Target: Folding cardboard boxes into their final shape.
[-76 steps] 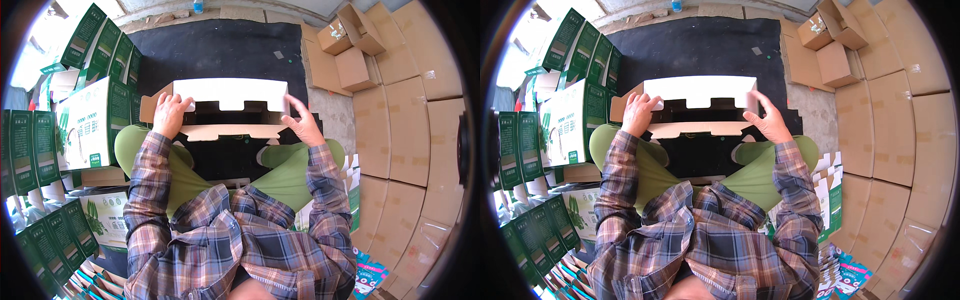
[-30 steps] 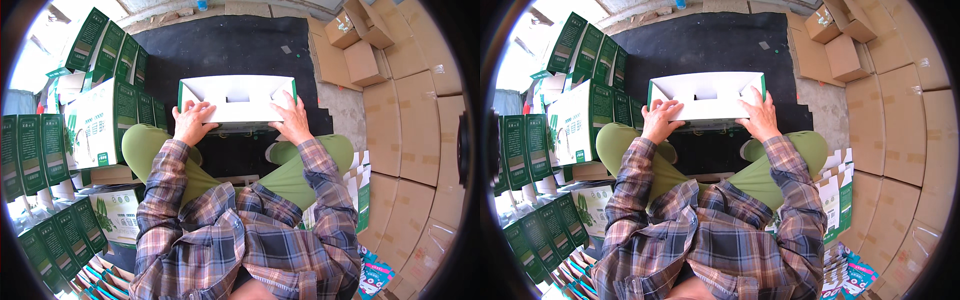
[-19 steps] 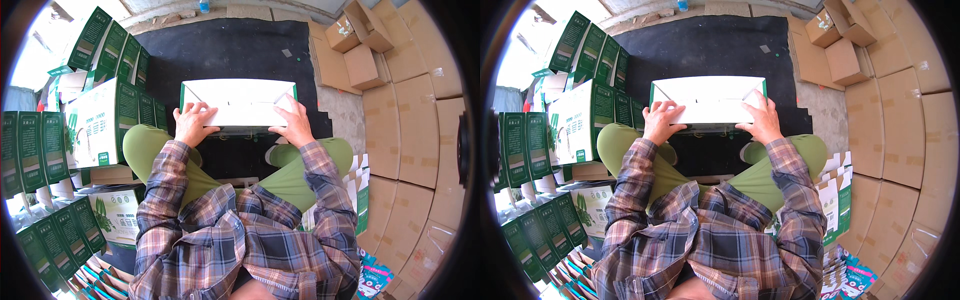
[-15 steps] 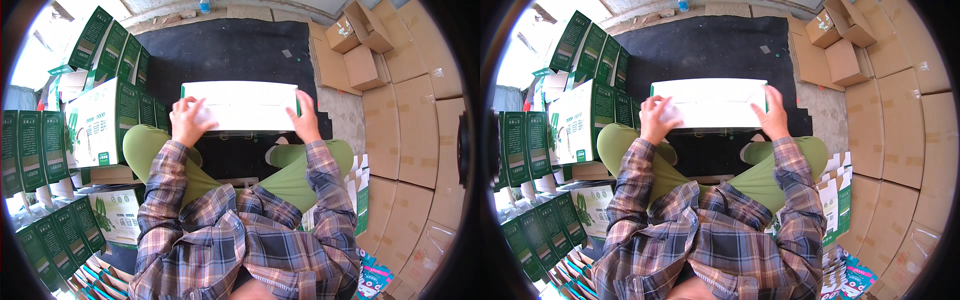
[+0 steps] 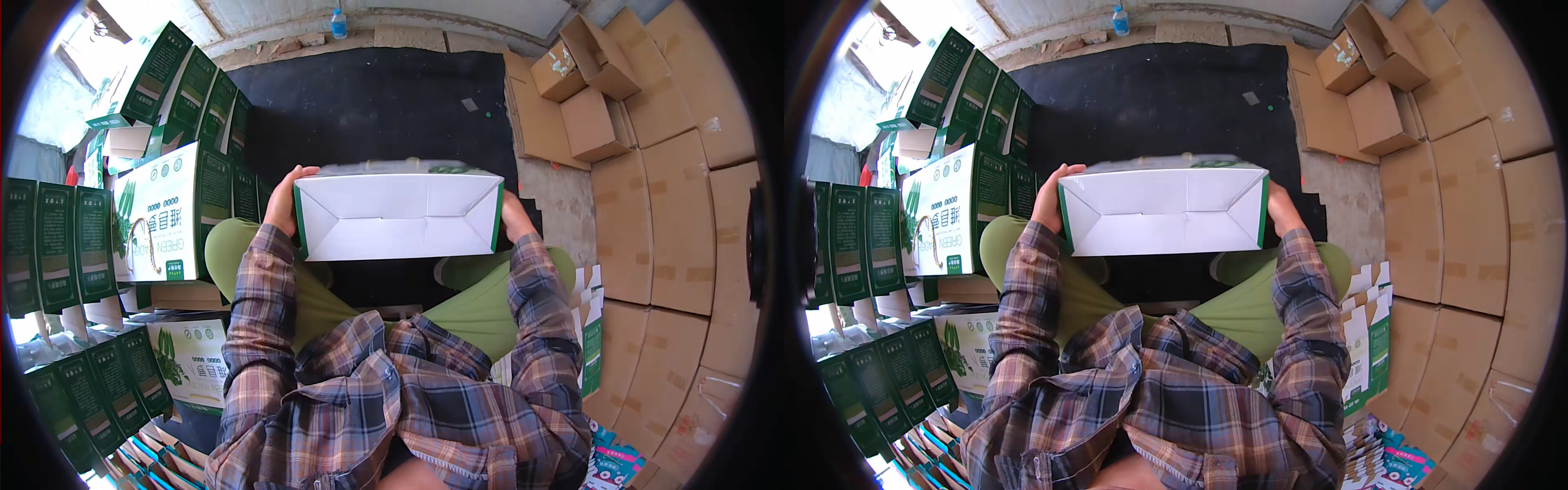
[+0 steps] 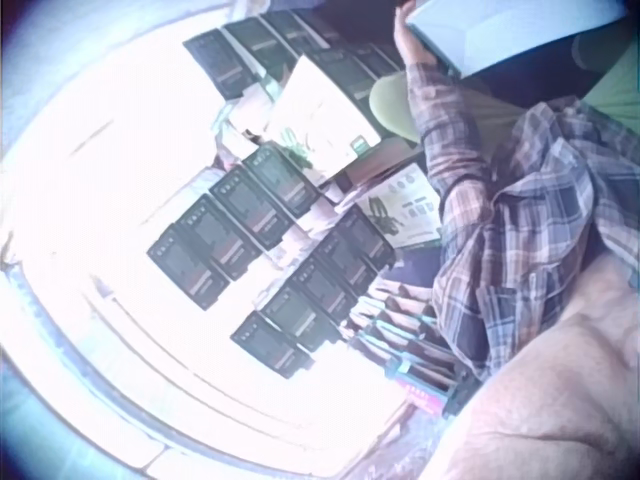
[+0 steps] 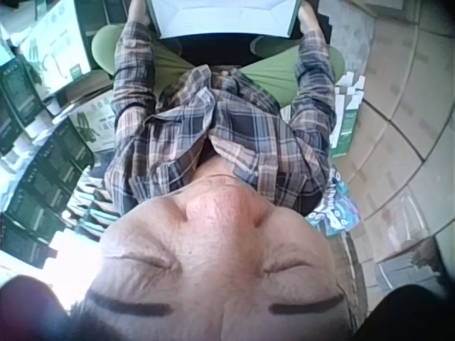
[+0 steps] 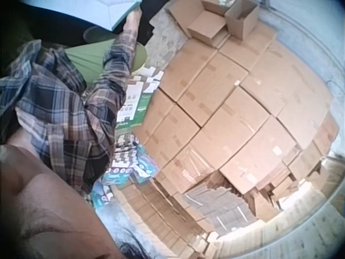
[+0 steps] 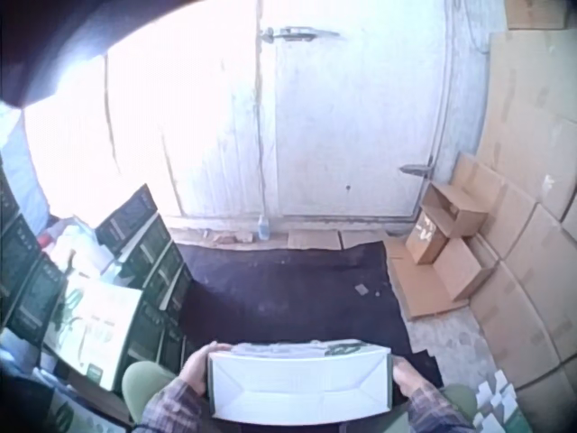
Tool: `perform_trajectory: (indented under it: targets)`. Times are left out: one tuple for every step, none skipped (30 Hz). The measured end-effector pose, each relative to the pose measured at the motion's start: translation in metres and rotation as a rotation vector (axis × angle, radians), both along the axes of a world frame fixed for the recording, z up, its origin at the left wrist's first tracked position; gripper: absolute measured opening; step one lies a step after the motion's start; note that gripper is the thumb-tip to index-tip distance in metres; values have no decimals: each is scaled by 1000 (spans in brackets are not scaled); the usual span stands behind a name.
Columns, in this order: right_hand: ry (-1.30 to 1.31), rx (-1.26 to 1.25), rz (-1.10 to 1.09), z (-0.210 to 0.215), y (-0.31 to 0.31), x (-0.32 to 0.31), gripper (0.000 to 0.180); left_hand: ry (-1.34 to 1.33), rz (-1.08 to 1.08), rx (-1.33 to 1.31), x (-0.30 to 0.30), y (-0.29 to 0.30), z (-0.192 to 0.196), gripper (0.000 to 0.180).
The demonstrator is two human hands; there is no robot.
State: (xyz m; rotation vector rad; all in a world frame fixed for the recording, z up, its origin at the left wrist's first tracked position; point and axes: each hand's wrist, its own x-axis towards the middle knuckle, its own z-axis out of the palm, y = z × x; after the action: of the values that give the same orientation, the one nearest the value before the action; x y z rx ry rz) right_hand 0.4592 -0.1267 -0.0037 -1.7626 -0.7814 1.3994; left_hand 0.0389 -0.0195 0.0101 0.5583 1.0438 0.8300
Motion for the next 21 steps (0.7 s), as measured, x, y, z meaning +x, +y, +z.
perform_trajectory:
  targets:
    - [9,132,-21,7,1,1,56,-53,14,71,-5,0,-3,38]
    - [94,149,-149,14,4,3,50,3,91,277,-2,1,-4,31]
    - [92,153,-154,18,4,4,50,0,86,281,0,1,-5,31]
    - [181,252,-224,21,3,3,47,-29,140,329,0,-2,-5,32]
    - [266,356,-297,24,3,7,44,-63,190,379,3,-4,-1,33]
    - [316,351,-297,21,0,14,40,-60,250,363,7,-5,4,37]
    - [250,252,-382,18,-1,19,41,-18,246,307,9,-2,1,44]
    - [200,204,-375,18,0,15,41,35,266,219,9,-4,3,46]
    - [149,154,-368,18,1,11,41,89,286,130,11,-5,4,48]
    - [168,110,-299,18,2,9,42,146,218,75,14,-9,4,49]
    - [166,41,-257,14,2,7,44,226,175,-3,13,-7,-8,50]
    - [135,10,-195,10,2,2,45,299,145,-27,7,-5,-23,50]
    - [105,-22,-131,5,2,-2,46,372,117,-53,-2,-3,-38,52]
    - [121,-56,-90,1,2,0,45,389,97,-53,2,-6,-32,47]
    - [118,-66,-92,-3,-1,1,45,387,93,-63,4,-7,-32,47]
    - [115,-61,-93,-7,-3,3,43,379,73,-64,5,-7,-33,44]
    - [115,-53,-89,-13,-4,3,42,373,59,-61,4,-7,-33,40]
    - [117,-59,-86,-21,-5,5,42,353,23,-81,0,-6,-36,38]
    - [46,-123,-68,-28,-5,7,40,355,26,-86,0,-7,-38,38]
    - [-26,-185,-46,-30,-3,6,39,425,-63,-79,1,-9,-37,38]
    - [-25,-189,-40,-31,-4,5,39,495,-153,-72,3,-10,-36,38]
